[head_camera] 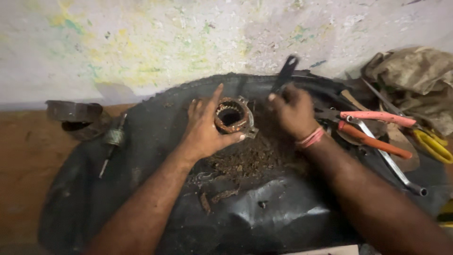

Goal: The person uses a flat metal tool to scrape and pry at the surface of a cylindrical copper-wound electrical component. They repeatedly scrape around the circumference, removing dark residue and small pieces of material, while holding the component steady with the other hand.

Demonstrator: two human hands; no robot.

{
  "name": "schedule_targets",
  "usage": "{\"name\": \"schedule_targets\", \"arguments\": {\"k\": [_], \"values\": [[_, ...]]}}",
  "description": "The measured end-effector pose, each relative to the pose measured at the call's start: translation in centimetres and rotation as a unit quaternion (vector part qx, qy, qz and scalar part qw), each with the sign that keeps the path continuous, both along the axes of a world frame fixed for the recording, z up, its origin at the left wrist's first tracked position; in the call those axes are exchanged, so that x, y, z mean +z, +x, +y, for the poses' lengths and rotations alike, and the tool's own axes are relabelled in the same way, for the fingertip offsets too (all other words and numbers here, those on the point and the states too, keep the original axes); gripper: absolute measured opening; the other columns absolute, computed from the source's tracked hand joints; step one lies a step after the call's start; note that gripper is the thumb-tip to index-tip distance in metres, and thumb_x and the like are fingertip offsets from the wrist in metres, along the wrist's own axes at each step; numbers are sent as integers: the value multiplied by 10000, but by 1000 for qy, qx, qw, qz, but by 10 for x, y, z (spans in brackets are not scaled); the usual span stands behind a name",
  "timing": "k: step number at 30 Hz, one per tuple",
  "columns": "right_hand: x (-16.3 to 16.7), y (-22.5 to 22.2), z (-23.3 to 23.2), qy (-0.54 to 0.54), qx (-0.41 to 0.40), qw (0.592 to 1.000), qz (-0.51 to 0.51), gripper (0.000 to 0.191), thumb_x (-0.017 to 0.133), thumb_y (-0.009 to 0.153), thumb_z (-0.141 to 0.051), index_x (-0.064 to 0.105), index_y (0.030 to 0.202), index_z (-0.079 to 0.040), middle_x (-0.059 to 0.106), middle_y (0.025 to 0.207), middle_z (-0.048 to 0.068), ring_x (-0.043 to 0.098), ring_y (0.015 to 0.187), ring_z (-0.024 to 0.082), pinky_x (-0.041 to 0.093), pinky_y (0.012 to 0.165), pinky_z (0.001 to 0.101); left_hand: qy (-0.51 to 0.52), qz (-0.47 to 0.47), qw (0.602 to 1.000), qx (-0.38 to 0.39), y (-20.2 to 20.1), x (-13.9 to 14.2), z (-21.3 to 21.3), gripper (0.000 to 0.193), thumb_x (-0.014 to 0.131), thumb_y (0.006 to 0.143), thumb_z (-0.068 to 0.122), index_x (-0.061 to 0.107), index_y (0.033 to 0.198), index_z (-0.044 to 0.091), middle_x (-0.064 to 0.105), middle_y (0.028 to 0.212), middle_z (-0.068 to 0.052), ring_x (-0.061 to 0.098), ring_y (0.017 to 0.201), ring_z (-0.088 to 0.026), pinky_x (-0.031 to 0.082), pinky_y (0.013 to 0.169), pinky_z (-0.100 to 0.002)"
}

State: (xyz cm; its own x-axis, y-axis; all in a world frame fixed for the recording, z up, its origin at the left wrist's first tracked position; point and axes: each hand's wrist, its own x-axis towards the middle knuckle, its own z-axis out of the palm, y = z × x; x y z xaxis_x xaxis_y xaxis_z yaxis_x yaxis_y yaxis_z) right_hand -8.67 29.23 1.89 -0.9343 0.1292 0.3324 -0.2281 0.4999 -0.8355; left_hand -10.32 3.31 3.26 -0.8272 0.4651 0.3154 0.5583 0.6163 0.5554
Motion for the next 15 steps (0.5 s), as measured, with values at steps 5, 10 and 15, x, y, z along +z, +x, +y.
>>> {"name": "schedule_targets", "arguments": {"k": [5,10,15], "values": [[7,-3,-16,-133,91,986,-44,188,655,928,-98,695,1070,18,766,886,102,707,743,129,569,645,290,12,14,1000,-15,0,1,1,1303,961,647,502,176,1615,120,403,1570,-247,325,1457,-465,58,1203,-665],[15,-5,-28,18,87,996,30,225,661,938,-108,693,1108,35,769,879,121,698,745,147,561,673,318,-3,-25,1000,5,1,3,2,1312,950,635,513,170,1628,159,427,1534,-226,334,1476,-438,76,1240,-646],[18,11,-25,41,41,996,-73,210,687,926,-140,729,1060,15,772,829,147,700,700,191,556,656,350,14,-27,1000,-5,1,4,4,1330,964,616,514,164,1609,137,367,1581,-253,298,1462,-473,49,1194,-668]]}}
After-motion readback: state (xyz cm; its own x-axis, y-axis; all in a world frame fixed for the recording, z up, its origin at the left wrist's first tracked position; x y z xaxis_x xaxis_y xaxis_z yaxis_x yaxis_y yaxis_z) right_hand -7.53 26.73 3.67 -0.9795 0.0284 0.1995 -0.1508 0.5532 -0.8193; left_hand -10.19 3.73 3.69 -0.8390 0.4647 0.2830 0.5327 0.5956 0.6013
